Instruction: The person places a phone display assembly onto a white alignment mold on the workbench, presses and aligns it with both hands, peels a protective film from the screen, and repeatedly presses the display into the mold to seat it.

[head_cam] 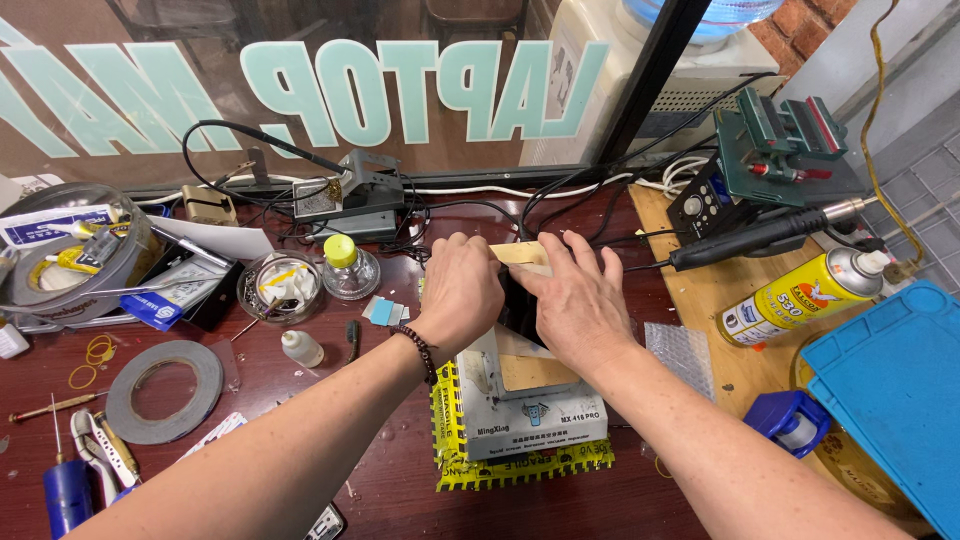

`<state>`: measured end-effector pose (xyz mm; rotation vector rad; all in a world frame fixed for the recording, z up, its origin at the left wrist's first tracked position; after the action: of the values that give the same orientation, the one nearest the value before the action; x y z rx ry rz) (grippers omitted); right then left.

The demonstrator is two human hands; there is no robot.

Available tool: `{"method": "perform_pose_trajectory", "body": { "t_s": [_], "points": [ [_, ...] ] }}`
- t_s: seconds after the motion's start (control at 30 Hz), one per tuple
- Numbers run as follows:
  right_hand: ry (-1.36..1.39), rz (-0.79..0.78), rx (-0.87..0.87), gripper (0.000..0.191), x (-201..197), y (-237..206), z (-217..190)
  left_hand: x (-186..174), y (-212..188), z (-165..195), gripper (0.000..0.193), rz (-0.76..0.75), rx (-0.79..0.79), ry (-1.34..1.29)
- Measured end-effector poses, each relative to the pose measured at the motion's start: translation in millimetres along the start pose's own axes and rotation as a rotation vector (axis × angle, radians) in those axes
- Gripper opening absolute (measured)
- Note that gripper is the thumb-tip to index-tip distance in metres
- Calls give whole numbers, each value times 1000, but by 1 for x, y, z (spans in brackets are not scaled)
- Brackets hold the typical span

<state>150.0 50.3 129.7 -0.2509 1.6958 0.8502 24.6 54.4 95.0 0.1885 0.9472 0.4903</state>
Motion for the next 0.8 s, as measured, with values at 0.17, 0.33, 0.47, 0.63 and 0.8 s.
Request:
{"method": "perform_pose_trajectory", "body": {
  "t_s": [0.17,0.33,0.47,0.63,0.8],
  "points": [
    [-4,21,-25,48,0,2,-2,-1,4,-1,20,-34,-3,17],
    [64,77,-12,36,1,2,3,-17,3,5,14,52,59,-53],
    [233,122,127,32,5,8,18,-18,5,13,11,26,135,30],
    [194,141,21,23,-5,7,13,-13,2,20,10,39,193,47],
    [87,53,-40,35,-8,2,-3,-3,0,19,18,23,191,125]
  ]
}}
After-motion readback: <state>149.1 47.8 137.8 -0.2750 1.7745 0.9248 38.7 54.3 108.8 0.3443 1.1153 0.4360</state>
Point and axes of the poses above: each hand's wrist, its own y-axis towards the middle knuckle, its own x-axis out of the palm, z = x × y, the point moved 9 cm from there along y, towards the middle knuckle, and after that the axes turned 10 degrees about z, right-handed, at the moved point
